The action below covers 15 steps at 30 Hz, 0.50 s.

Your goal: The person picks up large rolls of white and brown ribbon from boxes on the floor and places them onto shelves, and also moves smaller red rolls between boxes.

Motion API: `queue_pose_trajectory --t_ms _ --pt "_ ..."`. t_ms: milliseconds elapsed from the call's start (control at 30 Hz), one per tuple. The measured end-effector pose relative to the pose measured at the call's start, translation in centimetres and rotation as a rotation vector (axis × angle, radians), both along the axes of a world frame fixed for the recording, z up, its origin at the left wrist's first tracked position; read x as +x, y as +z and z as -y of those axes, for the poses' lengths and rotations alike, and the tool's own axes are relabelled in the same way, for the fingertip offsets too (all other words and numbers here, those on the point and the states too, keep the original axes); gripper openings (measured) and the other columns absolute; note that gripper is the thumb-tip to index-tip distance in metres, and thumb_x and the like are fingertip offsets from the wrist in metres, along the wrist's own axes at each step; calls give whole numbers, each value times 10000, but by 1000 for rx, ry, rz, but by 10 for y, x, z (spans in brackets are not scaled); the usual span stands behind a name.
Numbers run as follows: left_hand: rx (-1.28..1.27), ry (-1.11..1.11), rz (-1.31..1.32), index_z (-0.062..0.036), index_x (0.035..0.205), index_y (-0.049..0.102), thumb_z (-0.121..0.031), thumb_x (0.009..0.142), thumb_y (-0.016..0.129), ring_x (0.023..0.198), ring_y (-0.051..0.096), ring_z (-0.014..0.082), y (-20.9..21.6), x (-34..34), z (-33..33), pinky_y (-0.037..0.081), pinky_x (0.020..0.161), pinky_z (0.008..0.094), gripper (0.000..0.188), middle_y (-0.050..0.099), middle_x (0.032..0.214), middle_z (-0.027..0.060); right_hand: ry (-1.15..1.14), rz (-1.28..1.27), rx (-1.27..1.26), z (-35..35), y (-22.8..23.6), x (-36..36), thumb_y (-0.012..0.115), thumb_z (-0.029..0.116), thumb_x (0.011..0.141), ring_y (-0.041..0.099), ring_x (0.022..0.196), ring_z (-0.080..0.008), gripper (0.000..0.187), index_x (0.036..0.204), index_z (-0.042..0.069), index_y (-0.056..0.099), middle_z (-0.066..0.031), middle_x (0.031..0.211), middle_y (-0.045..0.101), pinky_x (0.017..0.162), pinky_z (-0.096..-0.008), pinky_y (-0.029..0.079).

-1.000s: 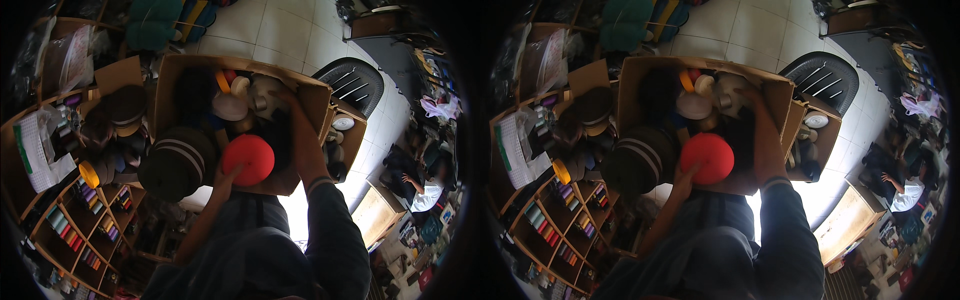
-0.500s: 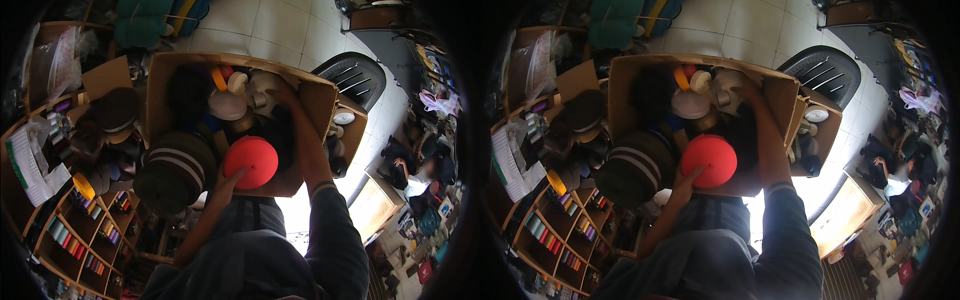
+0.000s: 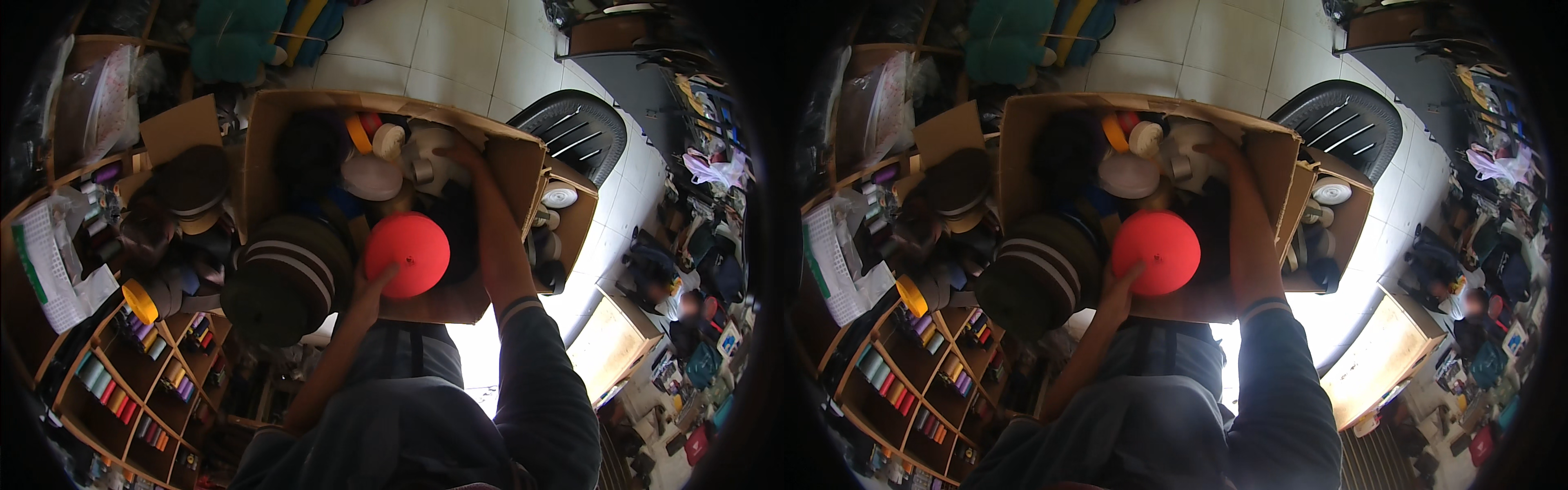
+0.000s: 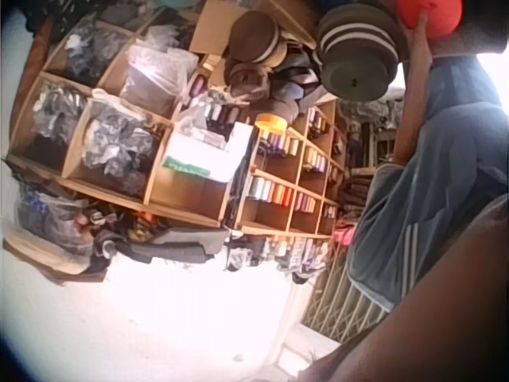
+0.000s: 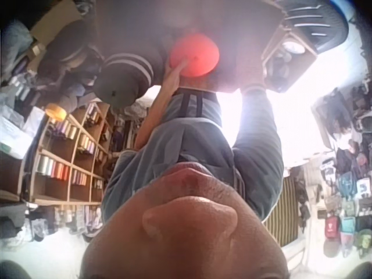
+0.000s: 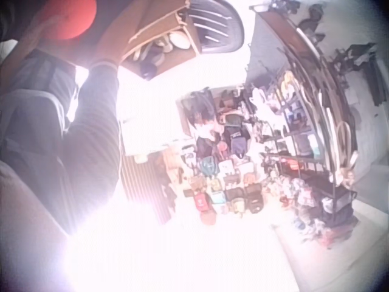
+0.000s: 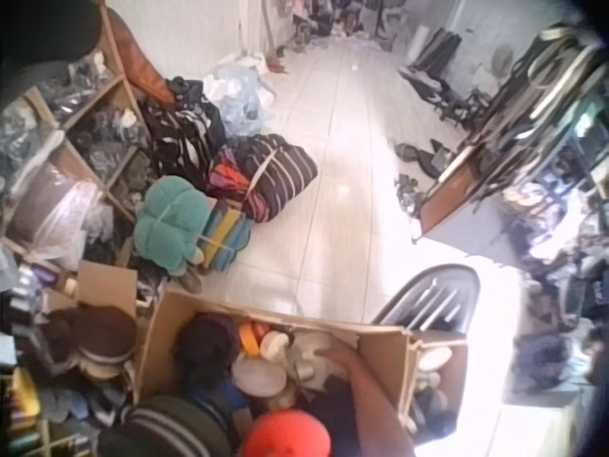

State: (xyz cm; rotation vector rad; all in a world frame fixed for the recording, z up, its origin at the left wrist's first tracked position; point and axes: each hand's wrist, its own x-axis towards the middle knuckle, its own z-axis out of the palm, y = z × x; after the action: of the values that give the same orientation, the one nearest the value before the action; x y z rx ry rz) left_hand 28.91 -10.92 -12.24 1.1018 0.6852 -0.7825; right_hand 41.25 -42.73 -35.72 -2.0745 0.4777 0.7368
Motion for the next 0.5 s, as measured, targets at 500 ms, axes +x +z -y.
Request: queue_pose_trajectory --t_ms 500 --pt "144 23 153 -45 1238 486 -197 788 709 1062 553 171 -33 47 33 431 911 305 525 568 1160 85 228 -86 -165 -3 30 6 778 503 597 421 1250 -325 1084 1366 -67 269 -258 1348 412 1030 -373 355"
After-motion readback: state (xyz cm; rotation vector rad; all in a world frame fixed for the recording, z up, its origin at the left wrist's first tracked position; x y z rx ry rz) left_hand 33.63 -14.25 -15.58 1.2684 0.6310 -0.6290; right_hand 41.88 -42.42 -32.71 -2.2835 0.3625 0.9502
